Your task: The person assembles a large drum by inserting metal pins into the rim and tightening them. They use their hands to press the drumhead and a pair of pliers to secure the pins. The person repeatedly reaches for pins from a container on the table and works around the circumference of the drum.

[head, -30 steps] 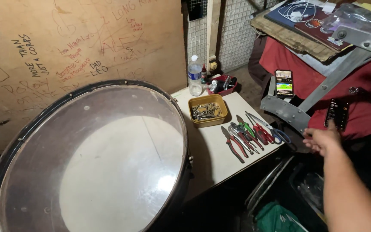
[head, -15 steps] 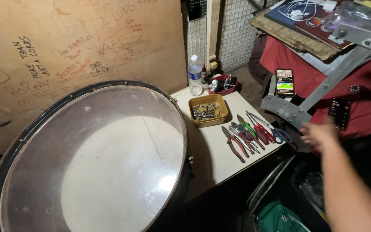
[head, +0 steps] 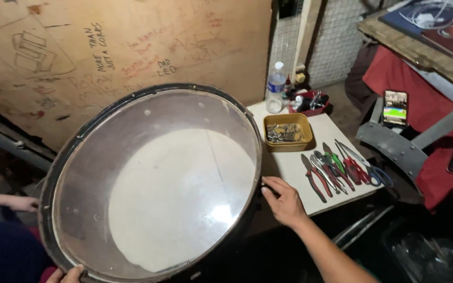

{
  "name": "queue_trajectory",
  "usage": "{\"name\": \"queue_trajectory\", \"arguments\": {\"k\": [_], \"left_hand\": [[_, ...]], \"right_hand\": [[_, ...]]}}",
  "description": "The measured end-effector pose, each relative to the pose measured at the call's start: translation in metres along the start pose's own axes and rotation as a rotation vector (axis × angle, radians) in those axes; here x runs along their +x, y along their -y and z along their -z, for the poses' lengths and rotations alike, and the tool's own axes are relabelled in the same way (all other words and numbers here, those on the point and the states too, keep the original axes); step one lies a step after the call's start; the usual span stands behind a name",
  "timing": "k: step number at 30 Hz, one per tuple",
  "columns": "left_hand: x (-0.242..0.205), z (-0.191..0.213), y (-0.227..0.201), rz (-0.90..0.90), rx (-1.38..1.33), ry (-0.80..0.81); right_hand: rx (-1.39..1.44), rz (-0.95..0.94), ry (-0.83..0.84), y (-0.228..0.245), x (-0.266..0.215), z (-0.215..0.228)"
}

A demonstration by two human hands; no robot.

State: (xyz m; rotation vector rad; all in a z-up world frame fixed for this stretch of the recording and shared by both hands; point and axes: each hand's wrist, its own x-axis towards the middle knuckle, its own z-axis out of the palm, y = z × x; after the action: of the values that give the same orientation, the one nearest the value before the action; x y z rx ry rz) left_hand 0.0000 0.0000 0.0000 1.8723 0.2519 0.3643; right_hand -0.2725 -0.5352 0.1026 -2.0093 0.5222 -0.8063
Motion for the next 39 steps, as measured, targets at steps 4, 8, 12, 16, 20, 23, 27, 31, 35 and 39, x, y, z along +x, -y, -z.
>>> {"name": "queue_trajectory", "arguments": {"k": [4,8,12,16,20,23,27,31,35,39], "left_hand": [[0.011,0.002,-0.011,0.096,-0.028,0.08],[0.017,0.005,-0.004,0.191,-0.024,0.198],[0.027,0.007,0.001,0.269,-0.081,0.281],[0.005,0.003,-0.019,0.181,-0.061,0.198],[-0.009,0.003,-0.041,0.122,-0.017,0.136],[-0.018,0.007,-0.058,0.1,0.067,0.105],[-0.024,0.006,-0.068,0.089,0.101,0.086],[-0.016,0.013,-0.065,0.072,0.142,0.1],[-0.015,0.02,-0.099,0.21,0.342,0.261],[-0.039,0.019,-0.125,0.152,0.449,0.091]], "right_hand": [[-0.014,-0.024,-0.105,0.006,0.013,-0.001],[-0.017,-0.228,-0.008,0.011,0.016,0.008],[0.0,-0.044,-0.039,-0.002,0.018,0.005],[0.108,-0.3,-0.029,0.003,0.019,0.007],[0.029,-0.192,-0.001,0.01,0.017,0.009],[0.132,-0.281,-0.01,-0.005,0.02,0.003],[-0.018,-0.139,0.008,0.003,0.018,0.007],[0.046,-0.318,-0.007,0.013,0.018,0.012],[-0.015,-0.266,0.022,0.006,0.02,0.009],[0.1,-0.225,-0.107,-0.008,0.019,0.003]]}}
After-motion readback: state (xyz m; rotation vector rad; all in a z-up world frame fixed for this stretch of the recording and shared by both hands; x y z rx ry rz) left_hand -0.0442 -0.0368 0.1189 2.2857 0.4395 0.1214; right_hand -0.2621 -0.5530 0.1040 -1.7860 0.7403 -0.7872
